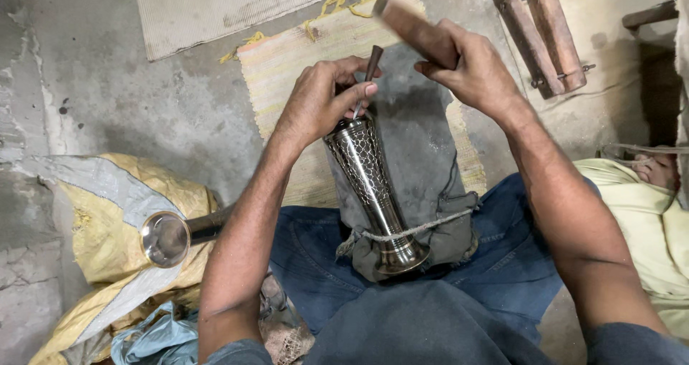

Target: The person sits cross-legged and uses a metal chisel and wooden mallet to engrave a decorative pattern onto a silver-colored metal vase. The vase is stabilized on a cloth pad on the floor. The person repeatedly strikes the chisel to create a textured surface design.

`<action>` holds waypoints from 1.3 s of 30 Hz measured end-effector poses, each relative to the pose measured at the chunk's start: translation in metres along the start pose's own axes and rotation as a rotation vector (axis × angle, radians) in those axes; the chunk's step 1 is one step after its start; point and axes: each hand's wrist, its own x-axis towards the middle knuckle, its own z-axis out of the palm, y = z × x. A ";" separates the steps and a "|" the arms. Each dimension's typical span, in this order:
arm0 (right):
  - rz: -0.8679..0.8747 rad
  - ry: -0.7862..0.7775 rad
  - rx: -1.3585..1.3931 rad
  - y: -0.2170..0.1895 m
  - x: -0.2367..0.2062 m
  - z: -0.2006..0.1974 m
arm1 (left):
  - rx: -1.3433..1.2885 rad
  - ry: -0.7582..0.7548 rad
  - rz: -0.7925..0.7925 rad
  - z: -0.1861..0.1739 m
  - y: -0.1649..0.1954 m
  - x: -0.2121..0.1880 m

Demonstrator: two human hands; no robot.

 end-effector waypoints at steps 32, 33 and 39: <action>-0.030 0.019 0.228 0.006 -0.014 0.000 | 0.045 0.064 0.058 0.005 -0.002 -0.016; -0.022 0.010 0.127 0.007 -0.019 0.002 | 0.072 0.044 0.065 0.004 -0.003 -0.014; -0.026 0.050 -0.017 0.005 -0.029 0.005 | -0.212 0.057 0.094 -0.003 -0.013 -0.015</action>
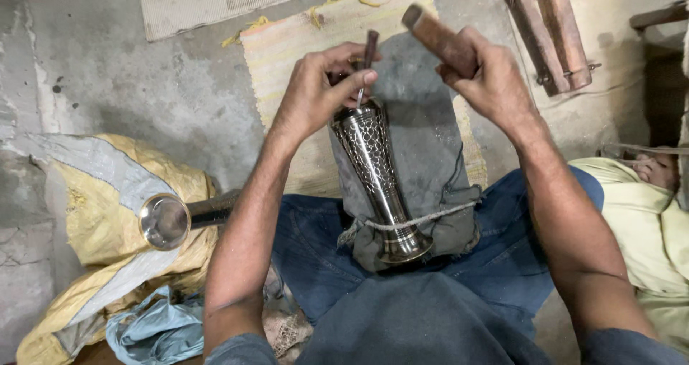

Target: The person sits cross-legged and uses a metal chisel and wooden mallet to engrave a decorative pattern onto a silver-colored metal vase. The vase is stabilized on a cloth pad on the floor. The person repeatedly strikes the chisel to create a textured surface design.

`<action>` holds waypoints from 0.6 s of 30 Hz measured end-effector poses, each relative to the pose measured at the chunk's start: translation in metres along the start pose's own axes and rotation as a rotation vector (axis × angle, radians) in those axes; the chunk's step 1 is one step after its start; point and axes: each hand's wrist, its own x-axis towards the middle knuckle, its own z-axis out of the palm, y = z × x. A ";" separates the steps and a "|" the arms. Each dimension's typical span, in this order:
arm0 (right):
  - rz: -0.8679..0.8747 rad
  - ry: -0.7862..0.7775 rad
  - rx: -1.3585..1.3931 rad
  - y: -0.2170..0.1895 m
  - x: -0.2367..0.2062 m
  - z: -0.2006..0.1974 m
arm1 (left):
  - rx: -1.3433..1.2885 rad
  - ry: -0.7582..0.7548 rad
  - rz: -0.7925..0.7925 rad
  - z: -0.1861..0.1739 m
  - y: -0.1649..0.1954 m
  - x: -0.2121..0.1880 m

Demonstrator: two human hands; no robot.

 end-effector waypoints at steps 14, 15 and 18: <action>-0.090 0.092 -0.085 0.006 0.012 -0.003 | 0.133 -0.100 0.077 0.002 0.000 0.010; -0.052 0.040 -0.067 0.007 0.012 -0.004 | 0.105 -0.095 0.045 0.002 0.001 0.009; -0.025 -0.019 -0.060 0.008 0.014 -0.008 | 0.122 -0.057 0.055 0.001 0.003 0.007</action>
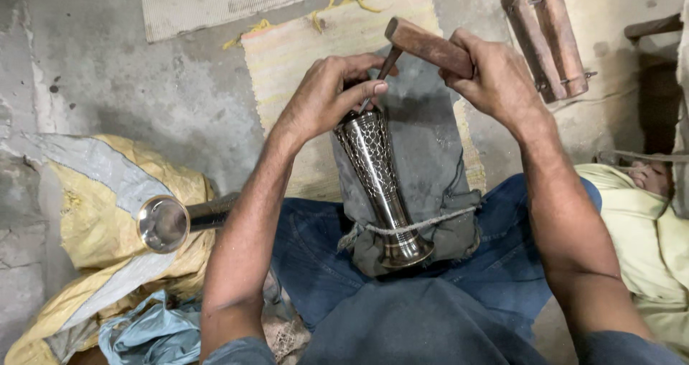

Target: The person sits cross-legged and uses a metal chisel and wooden mallet to engrave a decorative pattern onto a silver-colored metal vase. The vase is stabilized on a cloth pad on the floor. The person repeatedly strikes the chisel to create a textured surface design.

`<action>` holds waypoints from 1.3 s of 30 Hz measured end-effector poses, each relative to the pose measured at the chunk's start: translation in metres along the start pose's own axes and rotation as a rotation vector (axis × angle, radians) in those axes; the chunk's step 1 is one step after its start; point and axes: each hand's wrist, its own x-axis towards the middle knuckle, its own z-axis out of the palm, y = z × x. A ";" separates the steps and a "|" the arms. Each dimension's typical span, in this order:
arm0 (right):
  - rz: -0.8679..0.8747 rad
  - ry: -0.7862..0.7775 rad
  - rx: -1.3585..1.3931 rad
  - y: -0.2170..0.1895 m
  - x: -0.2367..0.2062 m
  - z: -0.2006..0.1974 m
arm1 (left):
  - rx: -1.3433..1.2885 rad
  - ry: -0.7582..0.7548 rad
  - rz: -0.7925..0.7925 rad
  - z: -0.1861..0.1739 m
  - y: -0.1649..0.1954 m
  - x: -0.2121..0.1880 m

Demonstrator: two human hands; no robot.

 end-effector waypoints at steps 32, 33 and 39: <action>-0.005 0.038 -0.007 -0.012 -0.018 0.007 | -0.092 0.032 0.165 -0.001 -0.012 -0.020; -0.025 0.083 0.044 -0.010 -0.019 0.011 | -0.174 0.014 0.081 -0.003 -0.013 -0.018; -0.063 0.201 0.071 -0.006 -0.014 0.014 | -0.247 -0.006 -0.019 -0.008 -0.013 -0.014</action>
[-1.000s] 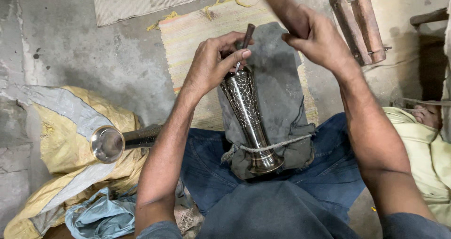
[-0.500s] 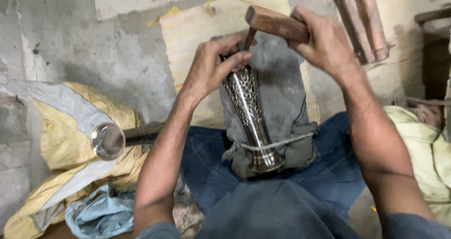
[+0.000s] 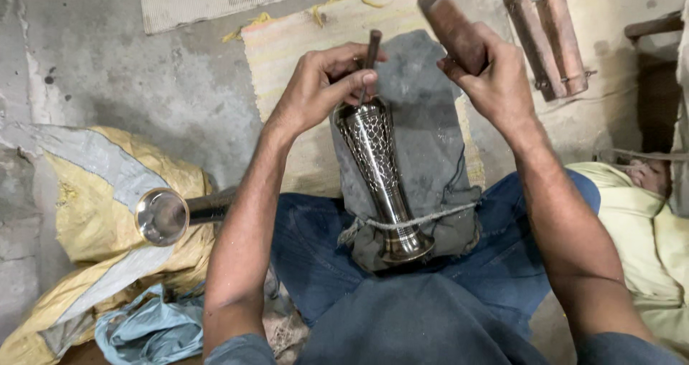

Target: The person sits cross-legged and uses a metal chisel and wooden mallet to engrave a decorative pattern onto a silver-colored metal vase. The vase is stabilized on a cloth pad on the floor. The person repeatedly strikes the chisel to create a textured surface design.

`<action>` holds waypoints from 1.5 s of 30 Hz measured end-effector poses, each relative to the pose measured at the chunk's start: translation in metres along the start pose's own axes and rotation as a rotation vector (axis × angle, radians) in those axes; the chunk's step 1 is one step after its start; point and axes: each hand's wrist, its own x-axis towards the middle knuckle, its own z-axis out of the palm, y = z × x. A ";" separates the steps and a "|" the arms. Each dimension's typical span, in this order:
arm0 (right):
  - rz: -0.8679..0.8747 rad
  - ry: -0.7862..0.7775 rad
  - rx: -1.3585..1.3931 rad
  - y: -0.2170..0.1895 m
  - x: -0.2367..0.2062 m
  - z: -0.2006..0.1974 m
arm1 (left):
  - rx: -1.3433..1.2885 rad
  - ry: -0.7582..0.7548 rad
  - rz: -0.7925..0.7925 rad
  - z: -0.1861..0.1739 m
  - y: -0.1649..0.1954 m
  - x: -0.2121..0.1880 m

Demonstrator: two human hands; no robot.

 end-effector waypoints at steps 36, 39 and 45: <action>-0.078 -0.372 -0.218 -0.007 0.067 -0.006 | 0.002 0.191 -0.021 0.011 -0.001 -0.012; 0.013 -0.374 -0.161 -0.011 0.071 -0.005 | -0.034 0.217 -0.012 0.014 -0.002 -0.016; -0.144 -0.337 -0.070 -0.016 0.070 -0.006 | 0.045 0.267 -0.052 0.016 -0.004 -0.019</action>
